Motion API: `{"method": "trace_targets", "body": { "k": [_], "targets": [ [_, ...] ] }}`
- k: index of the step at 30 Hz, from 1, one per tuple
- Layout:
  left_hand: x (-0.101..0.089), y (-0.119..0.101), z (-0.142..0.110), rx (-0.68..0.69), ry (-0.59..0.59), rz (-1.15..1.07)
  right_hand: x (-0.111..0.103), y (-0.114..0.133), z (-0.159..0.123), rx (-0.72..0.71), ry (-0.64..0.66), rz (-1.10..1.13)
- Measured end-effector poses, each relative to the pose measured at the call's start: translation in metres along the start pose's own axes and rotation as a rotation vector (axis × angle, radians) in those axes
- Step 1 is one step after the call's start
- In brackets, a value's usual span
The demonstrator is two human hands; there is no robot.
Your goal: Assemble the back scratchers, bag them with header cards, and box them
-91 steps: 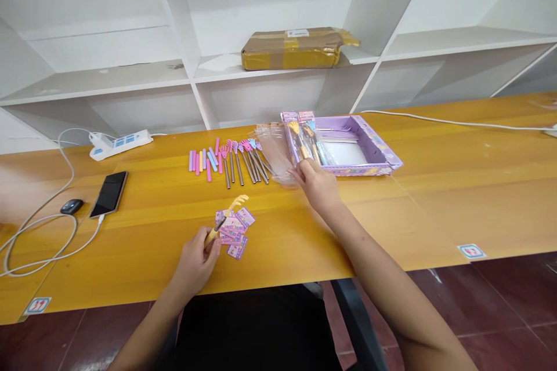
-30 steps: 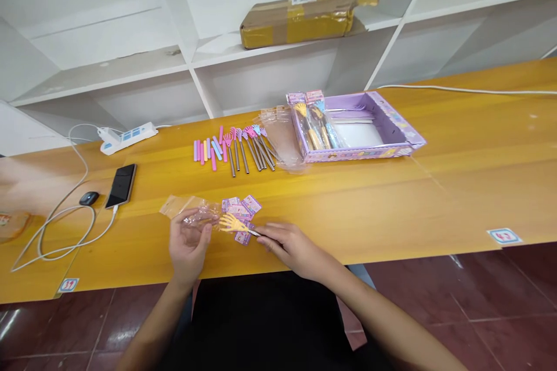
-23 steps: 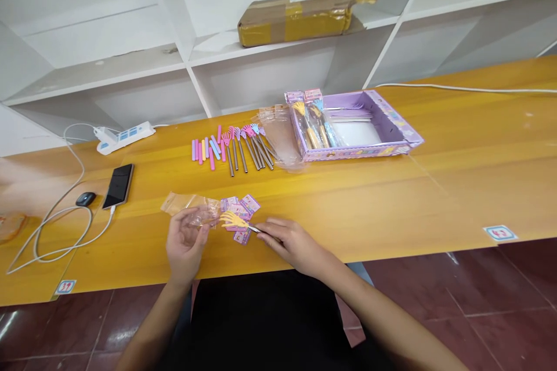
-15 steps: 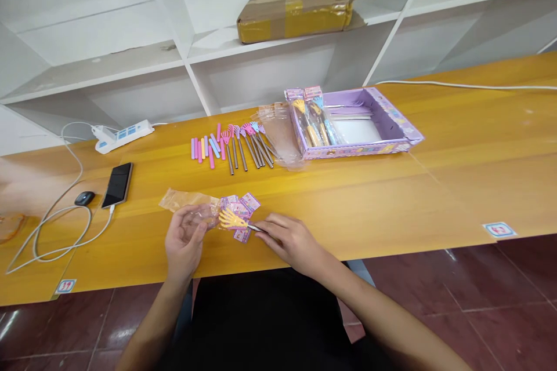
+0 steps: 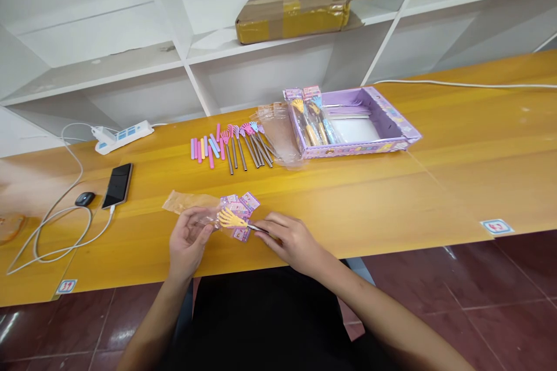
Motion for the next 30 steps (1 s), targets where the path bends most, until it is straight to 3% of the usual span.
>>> {"method": "trace_targets", "body": {
  "k": [5, 11, 18, 30],
  "targets": [
    [-0.003, 0.003, -0.001, -0.006, 0.032, -0.011, -0.002, 0.004, 0.001, 0.039, 0.016, 0.055],
    [-0.012, 0.01, -0.003, -0.038, -0.052, 0.006, -0.002, 0.006, 0.001, 0.062, 0.018, 0.082],
    [-0.007, 0.009, -0.004, -0.015, -0.024, -0.042, -0.002, 0.007, 0.001, 0.085, 0.032, 0.102],
    [-0.003, 0.003, -0.004, 0.008, 0.089, 0.062, 0.001, 0.012, 0.001, 0.081, 0.039, 0.131]
  ]
}}
Point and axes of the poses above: each hand's wrist, its own z-axis towards the middle knuckle, its own x-axis out of the palm, y = z × x, the point moved 4 cm from there along z, towards the middle knuckle, and after that the axes turned 2 degrees about x, right-handed, at the moved point
